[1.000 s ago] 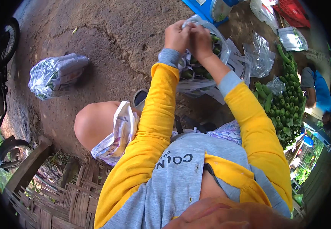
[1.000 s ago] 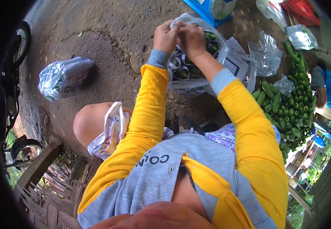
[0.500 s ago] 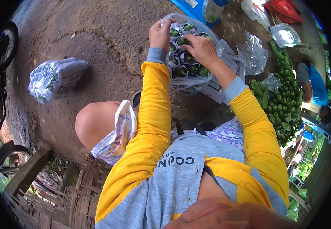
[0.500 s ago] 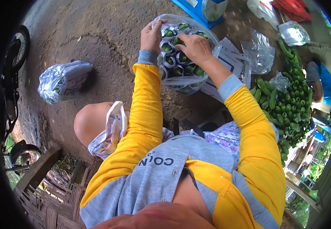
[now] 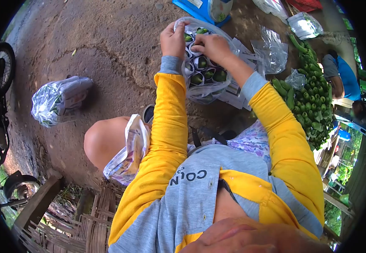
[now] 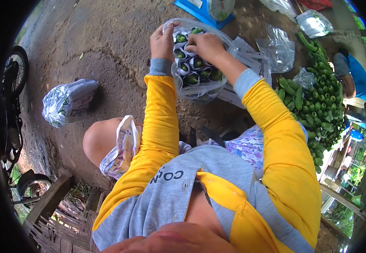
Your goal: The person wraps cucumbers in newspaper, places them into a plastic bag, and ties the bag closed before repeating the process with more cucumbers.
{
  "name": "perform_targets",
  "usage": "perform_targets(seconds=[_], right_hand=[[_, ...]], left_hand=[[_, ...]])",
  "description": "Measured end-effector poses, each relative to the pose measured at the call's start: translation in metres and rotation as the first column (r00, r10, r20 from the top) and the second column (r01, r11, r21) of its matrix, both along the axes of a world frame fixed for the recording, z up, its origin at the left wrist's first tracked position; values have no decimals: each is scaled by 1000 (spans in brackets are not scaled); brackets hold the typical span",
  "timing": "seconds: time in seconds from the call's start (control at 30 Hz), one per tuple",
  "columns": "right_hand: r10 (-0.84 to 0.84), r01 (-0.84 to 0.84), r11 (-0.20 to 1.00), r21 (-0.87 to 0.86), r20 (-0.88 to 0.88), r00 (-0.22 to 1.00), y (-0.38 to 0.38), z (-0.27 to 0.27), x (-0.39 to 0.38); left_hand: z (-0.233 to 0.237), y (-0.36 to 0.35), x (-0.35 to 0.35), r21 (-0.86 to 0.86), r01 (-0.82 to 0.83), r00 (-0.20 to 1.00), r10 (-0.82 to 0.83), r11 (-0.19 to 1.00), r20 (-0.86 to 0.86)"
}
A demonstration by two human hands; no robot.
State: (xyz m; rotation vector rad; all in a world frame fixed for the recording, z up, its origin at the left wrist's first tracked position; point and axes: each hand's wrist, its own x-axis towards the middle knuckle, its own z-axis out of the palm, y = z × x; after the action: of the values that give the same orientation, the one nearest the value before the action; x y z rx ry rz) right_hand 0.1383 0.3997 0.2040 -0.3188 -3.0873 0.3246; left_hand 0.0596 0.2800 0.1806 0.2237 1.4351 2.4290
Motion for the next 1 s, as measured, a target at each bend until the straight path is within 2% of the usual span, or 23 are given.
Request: perform_targets(seconds=[0.07,0.1,0.2,0.4,0.5,0.6,0.63,0.73,0.77,0.83,0.93,0.97,1.0], right_hand=[[-9,5,996,-87,-39,999,19,4,-17],[21,-36,993,-108,-138,990,28,1,-24],[194,-204,964,169,76,978,40,1,-34],[206,-221,964,147,109,973,47,-25,-43],[217,-258,951,172,223,950,45,-32,-57],[261,-269,963,-2,248,933,54,-30,-59],[268,-243,961,-131,237,934,52,-18,-57],[235,-235,960,-153,-14,972,28,20,-31],[247,-244,969,-35,157,956,10,44,-18],[248,-253,967,21,130,960,17,24,-4],[261,-264,961,82,47,964,34,7,8],[267,-270,958,95,40,963,37,10,11],[262,-264,959,103,37,964,36,11,16]], left_hand=[[-3,-3,-2,-42,-43,998,41,998,-56],[-6,-2,-2,-54,-54,997,51,997,-56],[-7,-2,-1,-64,-68,997,65,996,-42],[-6,4,2,46,-29,999,28,999,32],[-3,7,0,45,-17,1000,16,999,10],[2,3,-2,43,-17,1000,17,999,5],[1,2,-4,43,-11,999,10,999,31],[-4,1,-6,88,-4,998,-2,996,64],[-3,2,-5,119,4,996,-14,993,83],[-15,20,-4,207,-38,999,35,978,17],[-7,24,6,160,118,993,-115,980,-27],[-5,28,10,117,107,993,-100,987,-65],[-4,29,16,109,141,990,-139,984,-28]])
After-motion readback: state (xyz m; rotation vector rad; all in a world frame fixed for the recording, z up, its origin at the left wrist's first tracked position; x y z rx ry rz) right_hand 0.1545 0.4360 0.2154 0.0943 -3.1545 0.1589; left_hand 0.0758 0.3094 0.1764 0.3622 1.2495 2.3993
